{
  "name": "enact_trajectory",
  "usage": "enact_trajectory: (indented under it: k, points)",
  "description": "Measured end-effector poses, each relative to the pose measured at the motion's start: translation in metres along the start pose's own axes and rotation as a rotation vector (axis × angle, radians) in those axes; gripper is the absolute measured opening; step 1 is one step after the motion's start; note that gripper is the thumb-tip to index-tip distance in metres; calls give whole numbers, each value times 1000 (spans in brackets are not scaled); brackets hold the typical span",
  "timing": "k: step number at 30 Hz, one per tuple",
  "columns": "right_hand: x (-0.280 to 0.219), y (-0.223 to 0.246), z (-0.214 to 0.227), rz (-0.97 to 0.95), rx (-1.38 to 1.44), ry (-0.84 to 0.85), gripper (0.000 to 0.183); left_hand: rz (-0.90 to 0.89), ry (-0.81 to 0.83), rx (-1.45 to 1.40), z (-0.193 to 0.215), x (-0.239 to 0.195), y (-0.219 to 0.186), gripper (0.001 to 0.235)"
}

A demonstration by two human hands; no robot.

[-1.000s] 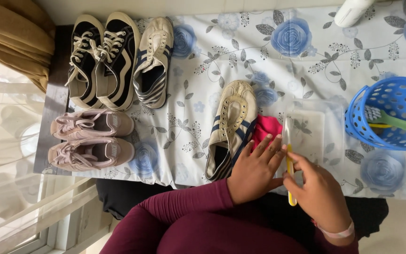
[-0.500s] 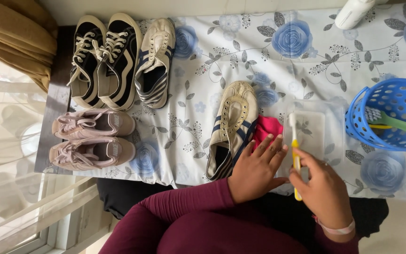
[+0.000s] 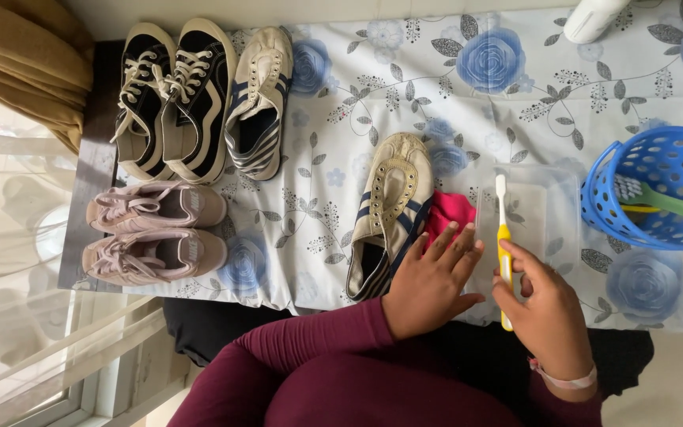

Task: The person scrubs a white and blue sneaker with a toothbrush and wipes it with a pink cloth. The person alternates between scrubbing different parts of the shoe and wiping the surface, handling the shoe and tools directly.

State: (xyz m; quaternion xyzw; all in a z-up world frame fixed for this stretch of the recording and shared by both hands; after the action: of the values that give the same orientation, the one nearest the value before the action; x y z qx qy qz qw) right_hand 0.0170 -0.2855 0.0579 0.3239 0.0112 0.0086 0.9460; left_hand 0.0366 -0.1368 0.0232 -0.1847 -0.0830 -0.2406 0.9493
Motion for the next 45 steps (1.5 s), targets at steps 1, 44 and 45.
enact_trajectory:
  k: [1, 44, 45]
  points:
    - [2, 4, 3, 6, -1, 0, 57, 2, -5, 2, -1, 0, 0, 82]
    - [27, 30, 0, 67, -19, 84, 55, 136, 18, -65, 20, -36, 90, 88]
    - [31, 29, -1, 201, -82, 86, 58, 126, 24, -60, 19, -36, 90, 89]
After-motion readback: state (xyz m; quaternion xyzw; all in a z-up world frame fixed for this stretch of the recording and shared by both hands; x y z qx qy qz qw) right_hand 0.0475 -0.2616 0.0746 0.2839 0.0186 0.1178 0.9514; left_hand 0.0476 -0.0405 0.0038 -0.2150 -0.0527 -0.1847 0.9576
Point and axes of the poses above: each hand's wrist, its own x-axis towards the middle knuckle, its own z-axis out of the back of the hand, y = z × x, the point moved 6 cm from there along x, towards the middle knuckle, and after that the axes turned 11 degrees about z, right-handed, at the moved point
